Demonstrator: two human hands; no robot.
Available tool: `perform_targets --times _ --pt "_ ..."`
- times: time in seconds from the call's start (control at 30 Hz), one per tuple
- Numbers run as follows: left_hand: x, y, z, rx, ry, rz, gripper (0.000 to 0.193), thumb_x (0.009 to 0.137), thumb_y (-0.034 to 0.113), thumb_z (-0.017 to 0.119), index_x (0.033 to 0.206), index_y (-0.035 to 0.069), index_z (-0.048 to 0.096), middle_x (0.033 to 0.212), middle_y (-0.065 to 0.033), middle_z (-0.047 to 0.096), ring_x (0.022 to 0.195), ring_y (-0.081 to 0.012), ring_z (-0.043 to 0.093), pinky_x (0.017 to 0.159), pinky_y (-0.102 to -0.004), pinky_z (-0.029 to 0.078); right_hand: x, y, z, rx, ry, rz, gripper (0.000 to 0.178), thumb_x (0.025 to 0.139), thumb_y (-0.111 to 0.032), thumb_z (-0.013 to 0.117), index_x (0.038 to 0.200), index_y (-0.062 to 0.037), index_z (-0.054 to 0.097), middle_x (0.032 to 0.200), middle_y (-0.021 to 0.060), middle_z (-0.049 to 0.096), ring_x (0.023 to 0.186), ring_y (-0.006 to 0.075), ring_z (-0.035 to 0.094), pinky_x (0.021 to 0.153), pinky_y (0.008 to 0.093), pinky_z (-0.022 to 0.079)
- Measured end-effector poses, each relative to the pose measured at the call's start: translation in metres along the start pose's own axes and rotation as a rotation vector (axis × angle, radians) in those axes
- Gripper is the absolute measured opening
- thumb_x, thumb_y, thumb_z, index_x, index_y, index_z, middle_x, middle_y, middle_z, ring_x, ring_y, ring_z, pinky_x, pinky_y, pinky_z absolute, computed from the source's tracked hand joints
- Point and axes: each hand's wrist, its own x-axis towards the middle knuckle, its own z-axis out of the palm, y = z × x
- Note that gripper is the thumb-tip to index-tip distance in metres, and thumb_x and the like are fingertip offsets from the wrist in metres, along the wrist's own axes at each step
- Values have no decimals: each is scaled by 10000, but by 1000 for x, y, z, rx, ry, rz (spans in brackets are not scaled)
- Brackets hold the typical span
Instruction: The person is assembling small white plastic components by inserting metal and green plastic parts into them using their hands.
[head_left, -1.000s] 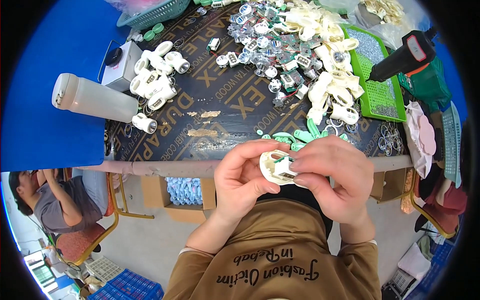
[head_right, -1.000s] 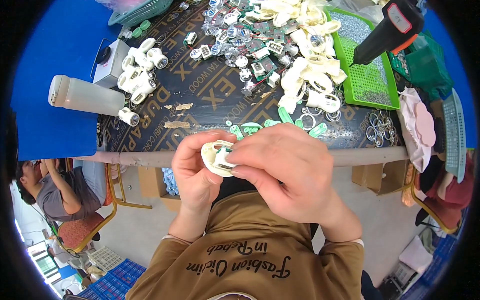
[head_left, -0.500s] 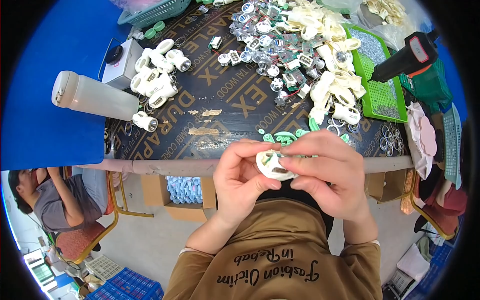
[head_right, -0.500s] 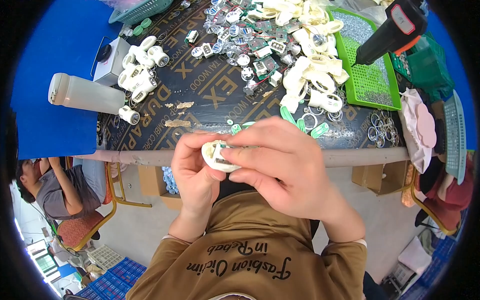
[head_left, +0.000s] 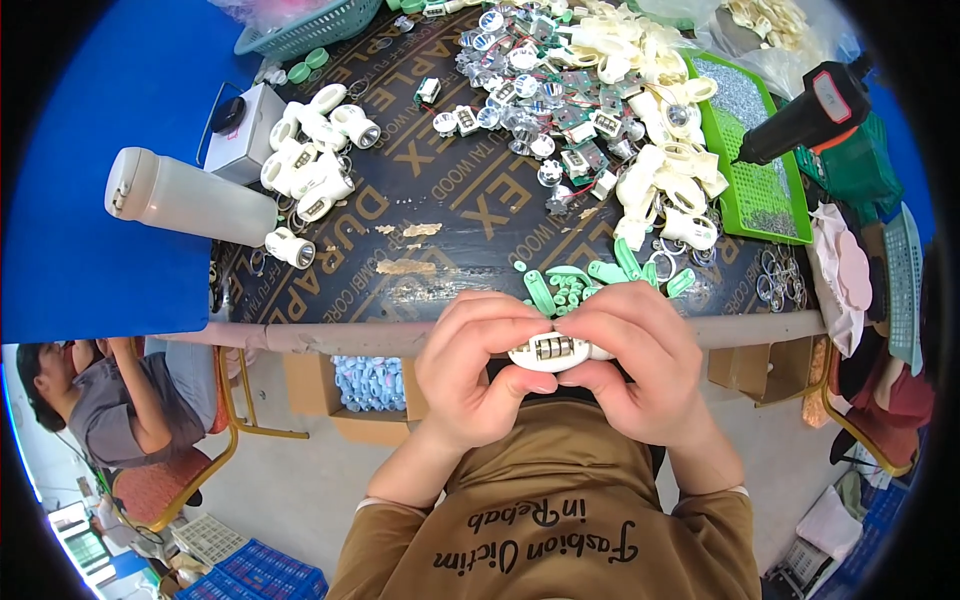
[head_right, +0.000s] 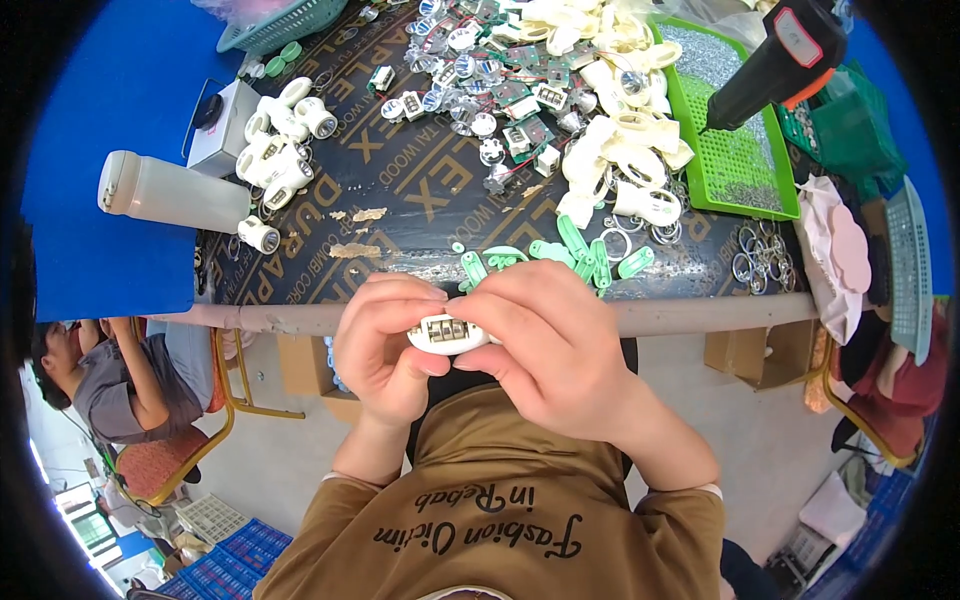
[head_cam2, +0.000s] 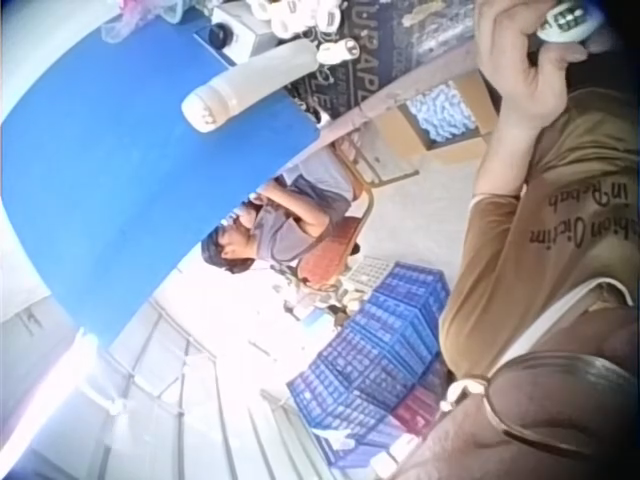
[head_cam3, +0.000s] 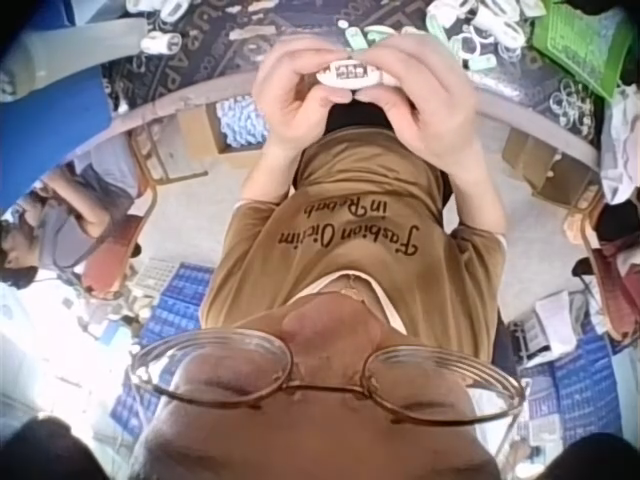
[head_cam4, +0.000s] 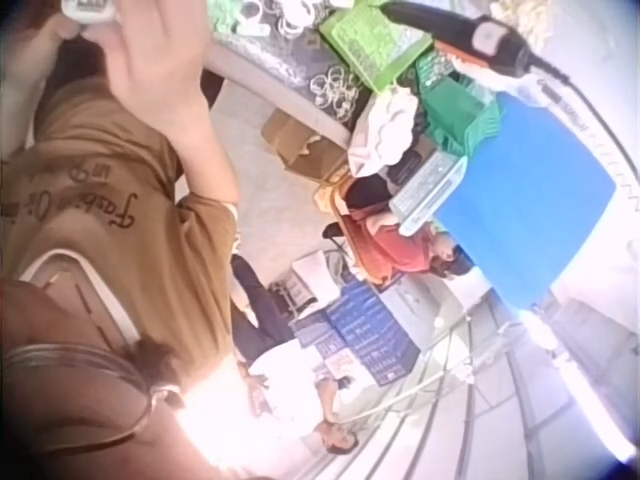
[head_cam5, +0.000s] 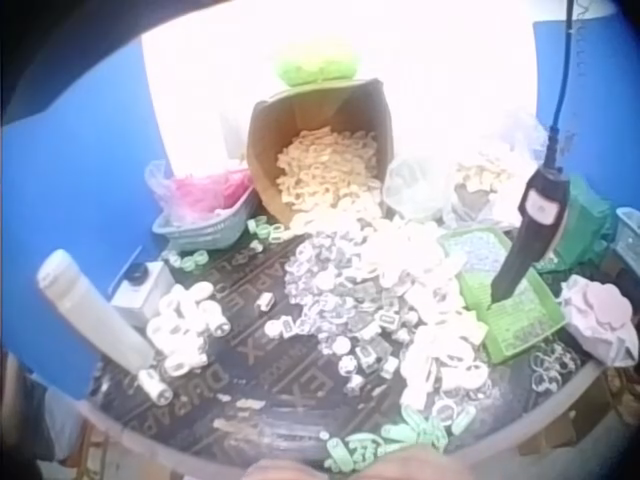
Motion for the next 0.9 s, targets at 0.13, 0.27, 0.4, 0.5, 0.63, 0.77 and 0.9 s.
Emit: perform_targets --times 0.13,0.27,0.4,0.5,0.63,0.77,0.9 --pt "-3 0 5 0 31 23 274 673 141 742 879 0 630 853 -100 625 787 -229 584 721 -332 453 -3 5 2 -33 38 -42 301 621 -87 718 899 -23 622 858 84 581 743 248 572 624 334 459" --pt "-7 6 -1 -258 -63 -318 333 663 153 755 921 -11 624 904 -76 605 825 -189 571 745 -291 449 -7 11 -3 -14 -15 -85 288 635 -112 712 898 -35 623 870 79 583 750 252 568 649 337 458" --pt "-14 -3 -9 -859 -406 -834 674 867 582 432 1204 -1 444 840 -44 567 755 -101 537 625 -206 409 -11 8 -13 30 -216 -173 307 676 -188 698 944 -59 622 907 47 598 846 236 546 761 357 439" --pt "-17 -1 -12 -1072 -567 -1158 501 930 444 419 1155 -1 460 770 -74 550 588 -99 479 474 -175 331 -20 9 -7 26 -154 -123 352 676 -198 704 989 -67 613 956 48 597 862 247 551 769 366 439" --pt "-26 -13 -6 -1363 -433 -922 450 922 391 463 1137 -4 440 791 -148 540 555 -111 433 455 -201 321 -26 15 -23 -171 13 6 312 679 -96 702 977 -80 611 955 61 590 872 275 551 765 369 436" --pt "-20 -16 -4 -1421 -197 -845 396 935 319 444 1154 -8 400 854 -196 526 556 -134 424 455 -220 335 -48 42 -55 -471 96 291 152 696 35 629 827 -38 605 828 95 582 801 280 538 704 359 432" --pt "-16 -21 -3 -1435 -150 -793 429 934 297 447 1217 -19 384 895 -185 524 579 -146 435 457 -225 346 -57 51 -65 -576 52 346 169 702 28 632 859 -34 617 875 90 574 801 275 535 694 354 435"
